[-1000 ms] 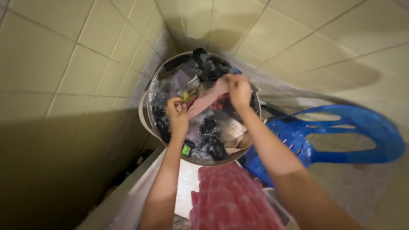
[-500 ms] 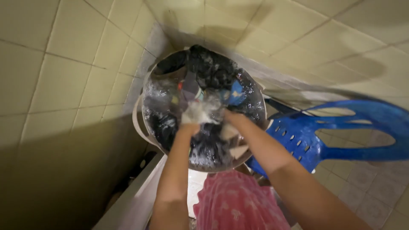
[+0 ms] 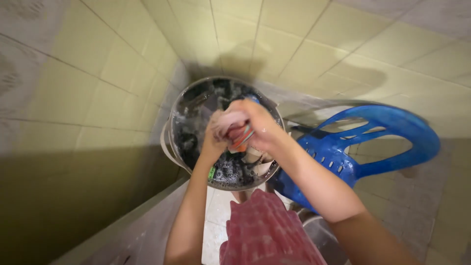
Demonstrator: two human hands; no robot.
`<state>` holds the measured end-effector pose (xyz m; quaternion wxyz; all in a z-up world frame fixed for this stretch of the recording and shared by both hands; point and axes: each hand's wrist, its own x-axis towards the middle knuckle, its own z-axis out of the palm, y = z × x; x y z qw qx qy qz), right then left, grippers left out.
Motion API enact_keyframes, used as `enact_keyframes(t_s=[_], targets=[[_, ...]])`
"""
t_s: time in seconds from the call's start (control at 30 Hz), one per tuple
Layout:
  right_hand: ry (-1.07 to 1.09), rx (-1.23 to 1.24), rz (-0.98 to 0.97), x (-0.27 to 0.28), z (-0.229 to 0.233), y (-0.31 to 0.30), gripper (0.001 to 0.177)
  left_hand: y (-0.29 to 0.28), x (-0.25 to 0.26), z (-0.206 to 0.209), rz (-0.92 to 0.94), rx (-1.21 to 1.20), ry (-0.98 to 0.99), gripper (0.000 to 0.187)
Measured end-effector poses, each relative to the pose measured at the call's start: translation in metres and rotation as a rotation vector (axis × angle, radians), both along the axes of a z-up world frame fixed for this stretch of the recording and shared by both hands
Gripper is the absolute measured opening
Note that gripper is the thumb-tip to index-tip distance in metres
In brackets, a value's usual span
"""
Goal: The recorder is hand-washing a pile of clothes in a bucket of soapy water inside a bathroom.
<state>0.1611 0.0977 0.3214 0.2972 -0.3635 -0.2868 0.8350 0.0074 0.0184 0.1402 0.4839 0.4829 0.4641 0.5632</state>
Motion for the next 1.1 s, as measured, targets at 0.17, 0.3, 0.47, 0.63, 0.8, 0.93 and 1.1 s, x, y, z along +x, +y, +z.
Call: enact_keyframes(t_s=[0.17,0.3,0.47,0.63,0.8,0.93,1.1], targets=[[0.532,-0.521,-0.278,0.04,0.002,0.004,0.022,-0.004,0.012,0.032,0.011,-0.251,-0.525,0.031],[0.818,-0.517,-0.025,0.066,-0.078,-0.023,0.042,-0.004,0.029,0.173,0.129,-0.115,-0.79,0.045],[-0.039,-0.428,-0.029,0.018,0.089,-0.074,0.068,-0.006,0.025,0.183,0.158,0.165,0.059,0.082],[0.285,-0.145,-0.149,0.02,0.015,-0.066,0.049,-0.016,0.021,0.187,0.13,0.396,0.255,0.061],[0.064,0.299,-0.397,-0.018,0.053,-0.077,0.023,-0.017,0.017,0.189,0.183,0.175,-0.41,0.041],[-0.442,0.964,-0.483,-0.033,0.075,-0.082,0.02,-0.016,0.01,0.199,0.13,-0.046,-0.923,0.022],[-0.73,1.487,-0.38,-0.036,0.086,-0.088,0.018,-0.017,0.0,0.244,0.257,-0.241,-0.826,0.022]])
